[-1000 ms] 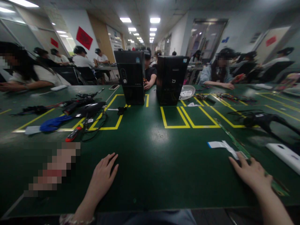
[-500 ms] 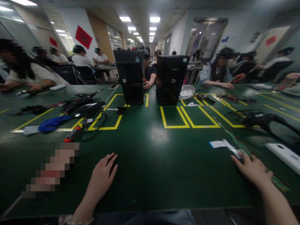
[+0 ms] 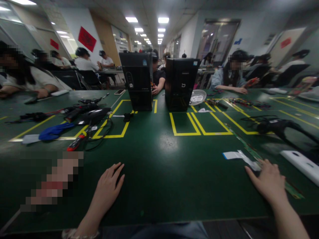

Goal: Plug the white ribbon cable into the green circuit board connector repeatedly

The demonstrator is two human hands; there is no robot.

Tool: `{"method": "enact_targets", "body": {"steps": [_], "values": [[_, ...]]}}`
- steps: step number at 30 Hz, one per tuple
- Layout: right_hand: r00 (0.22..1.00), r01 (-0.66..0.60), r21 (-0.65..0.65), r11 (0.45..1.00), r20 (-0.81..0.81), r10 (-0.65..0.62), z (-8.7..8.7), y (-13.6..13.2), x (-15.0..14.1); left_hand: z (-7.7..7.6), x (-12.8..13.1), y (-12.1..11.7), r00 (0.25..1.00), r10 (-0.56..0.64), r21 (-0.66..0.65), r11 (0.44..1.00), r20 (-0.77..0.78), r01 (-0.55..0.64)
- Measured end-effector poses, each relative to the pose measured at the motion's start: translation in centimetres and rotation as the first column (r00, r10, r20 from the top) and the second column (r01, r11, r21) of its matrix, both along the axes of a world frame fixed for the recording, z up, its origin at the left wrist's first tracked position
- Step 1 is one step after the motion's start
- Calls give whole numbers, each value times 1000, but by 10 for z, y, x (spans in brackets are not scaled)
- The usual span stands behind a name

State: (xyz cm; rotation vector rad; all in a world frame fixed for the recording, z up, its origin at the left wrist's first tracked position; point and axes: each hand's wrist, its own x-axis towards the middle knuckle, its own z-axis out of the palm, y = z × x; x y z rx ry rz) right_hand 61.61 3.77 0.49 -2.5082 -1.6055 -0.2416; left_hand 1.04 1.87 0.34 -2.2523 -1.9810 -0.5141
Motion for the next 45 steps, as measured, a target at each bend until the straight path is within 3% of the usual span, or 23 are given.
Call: {"method": "enact_targets", "body": {"steps": [8, 13, 16, 19, 22, 25, 29, 32, 36, 39, 43, 45], "values": [[985, -129, -75, 989, -125, 119, 13, -1, -14, 2, 1, 0, 1000, -3, -9, 1000, -8, 2], [943, -277, 11, 961, -189, 274, 7, -10, -24, 0, 0, 0, 1000, 1, -16, 1000, -28, -2], [880, -423, 68, 904, -207, 427, 4, -12, -48, -2, -1, 0, 1000, -6, 4, 1000, -26, 6], [779, -590, 95, 802, -196, 596, 6, -12, -91, -4, -2, 1, 1000, -12, 18, 1000, -18, 12], [657, -734, 17, 679, -235, 716, 14, -10, -148, -4, -2, 1, 1000, -12, 20, 1000, -20, 13], [485, -865, -46, 500, -331, 809, 27, -10, -207, -4, -2, 1, 1000, -14, 22, 1000, -24, 15], [254, -964, -43, 264, -460, 851, 42, -12, -273, -4, -2, 1, 1000, -21, 49, 999, -17, 21], [147, -986, -6, 169, -529, 836, 49, -15, -308, -4, -1, 1, 999, -33, 61, 998, -15, 34], [76, -990, 53, 129, -566, 821, 53, -18, -332, -3, 0, 2, 999, -43, 93, 995, 14, 41], [67, -988, 74, 132, -571, 818, 54, -18, -336, 0, 0, 2, 993, -98, 107, 990, 67, 90], [82, -984, 84, 154, -556, 827, 49, -17, -332, 10, 5, -4, 924, -335, 86, 942, 184, 324], [114, -976, 99, 196, -536, 837, 44, -17, -330, 16, 12, -9, 866, -439, 57, 897, 240, 439]]}}
